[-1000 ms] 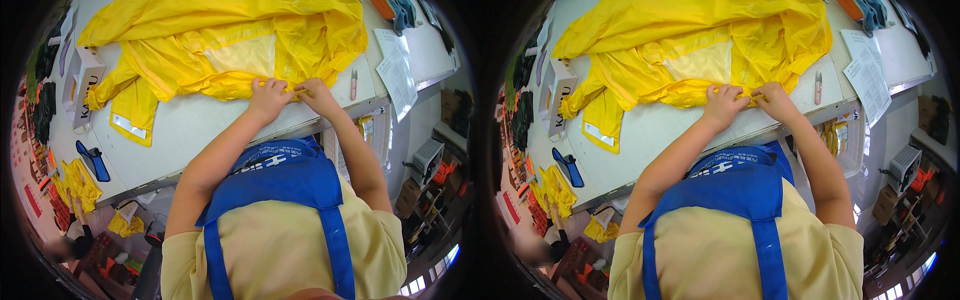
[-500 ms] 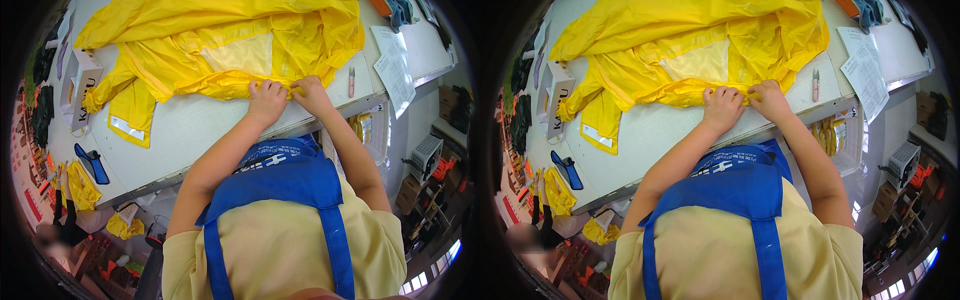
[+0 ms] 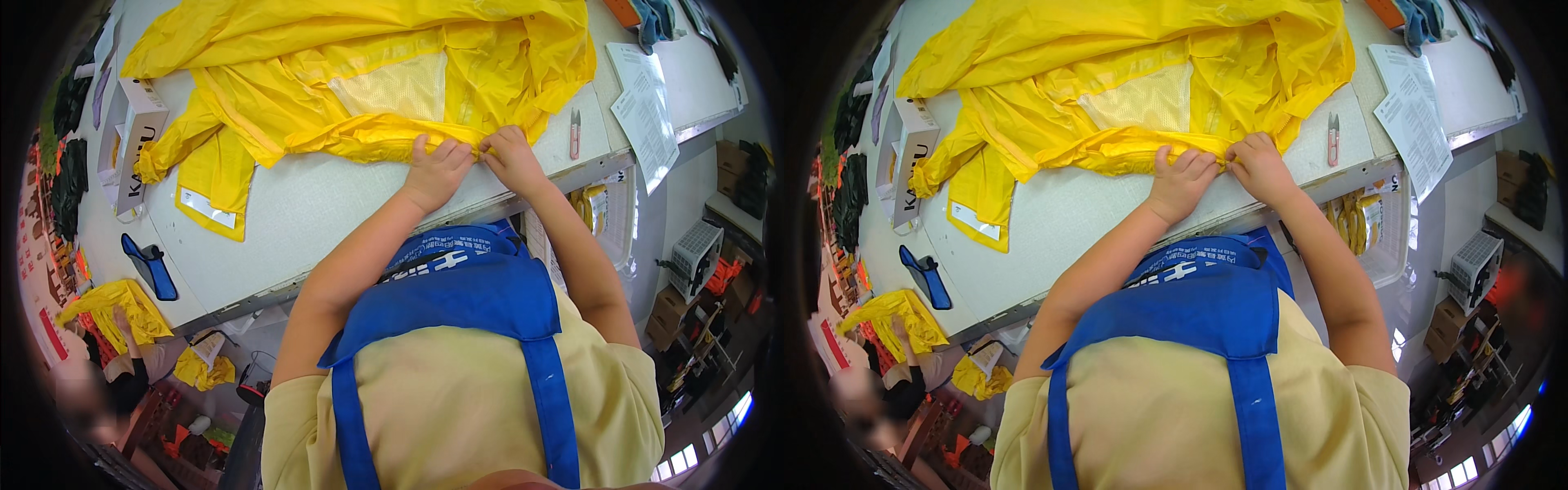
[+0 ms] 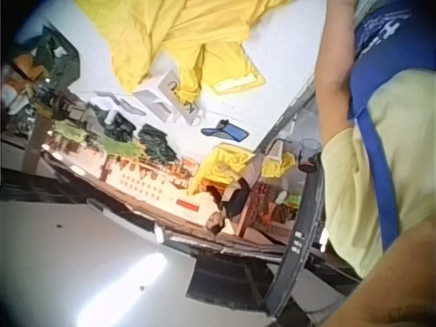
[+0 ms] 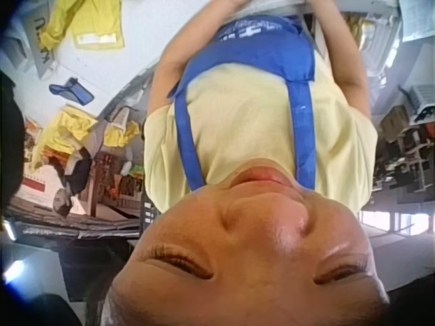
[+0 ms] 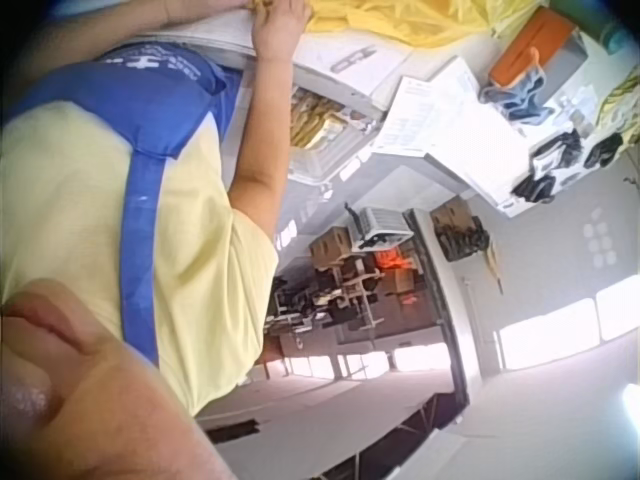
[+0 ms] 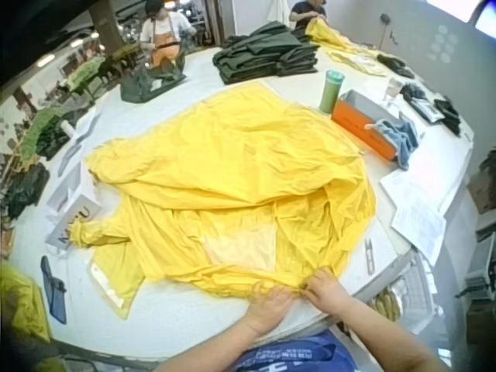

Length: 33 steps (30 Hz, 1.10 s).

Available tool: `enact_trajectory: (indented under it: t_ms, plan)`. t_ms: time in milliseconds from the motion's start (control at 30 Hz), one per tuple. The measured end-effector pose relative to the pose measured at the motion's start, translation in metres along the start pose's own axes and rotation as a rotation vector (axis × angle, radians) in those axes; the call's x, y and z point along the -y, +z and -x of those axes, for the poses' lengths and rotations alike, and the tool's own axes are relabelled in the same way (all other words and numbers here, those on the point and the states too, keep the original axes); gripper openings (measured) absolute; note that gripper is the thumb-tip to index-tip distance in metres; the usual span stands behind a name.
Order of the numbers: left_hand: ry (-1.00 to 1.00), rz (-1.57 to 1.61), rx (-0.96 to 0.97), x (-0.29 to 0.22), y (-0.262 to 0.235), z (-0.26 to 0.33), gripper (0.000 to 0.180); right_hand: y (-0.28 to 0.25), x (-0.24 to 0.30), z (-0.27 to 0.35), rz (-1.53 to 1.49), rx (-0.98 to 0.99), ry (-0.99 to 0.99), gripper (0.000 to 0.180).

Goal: The person uses a pair of scissors to trim loose threads and excess fabric from a yellow garment laid out on a table. They repeatedly adjust the garment's position to access different areas for trimming.

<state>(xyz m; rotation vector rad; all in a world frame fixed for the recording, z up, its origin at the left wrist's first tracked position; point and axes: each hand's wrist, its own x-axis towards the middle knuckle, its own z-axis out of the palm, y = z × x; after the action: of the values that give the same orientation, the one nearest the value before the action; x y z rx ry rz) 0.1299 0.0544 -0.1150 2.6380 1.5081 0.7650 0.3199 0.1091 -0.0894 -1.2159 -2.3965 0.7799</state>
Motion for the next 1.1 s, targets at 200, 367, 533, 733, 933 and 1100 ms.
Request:
enact_trajectory:
  t_ms: [200,367,533,733,933,1100]
  plan:
    - [-0.294,0.278,0.080,-0.016,-0.010,-0.014,0.019,0.001,0.000,0.006,-0.039,-0.049,-0.011,0.016]
    - [-0.413,0.460,0.097,-0.006,-0.008,-0.017,0.012,-0.010,0.012,0.002,-0.061,0.009,-0.040,0.018]
    - [-0.461,0.518,0.089,-0.003,-0.007,-0.017,0.014,-0.019,0.025,-0.003,-0.053,-0.043,-0.049,0.015]
    - [-0.585,0.560,0.261,-0.004,-0.022,-0.031,0.020,-0.021,0.027,-0.001,0.015,0.029,-0.080,0.011]
    - [-0.524,0.532,0.162,-0.007,-0.026,-0.025,0.017,-0.027,0.036,-0.001,0.000,-0.017,-0.093,0.012]
    - [-0.483,0.373,0.086,-0.016,-0.038,-0.025,0.009,-0.033,0.042,-0.005,0.055,-0.002,-0.175,0.014]
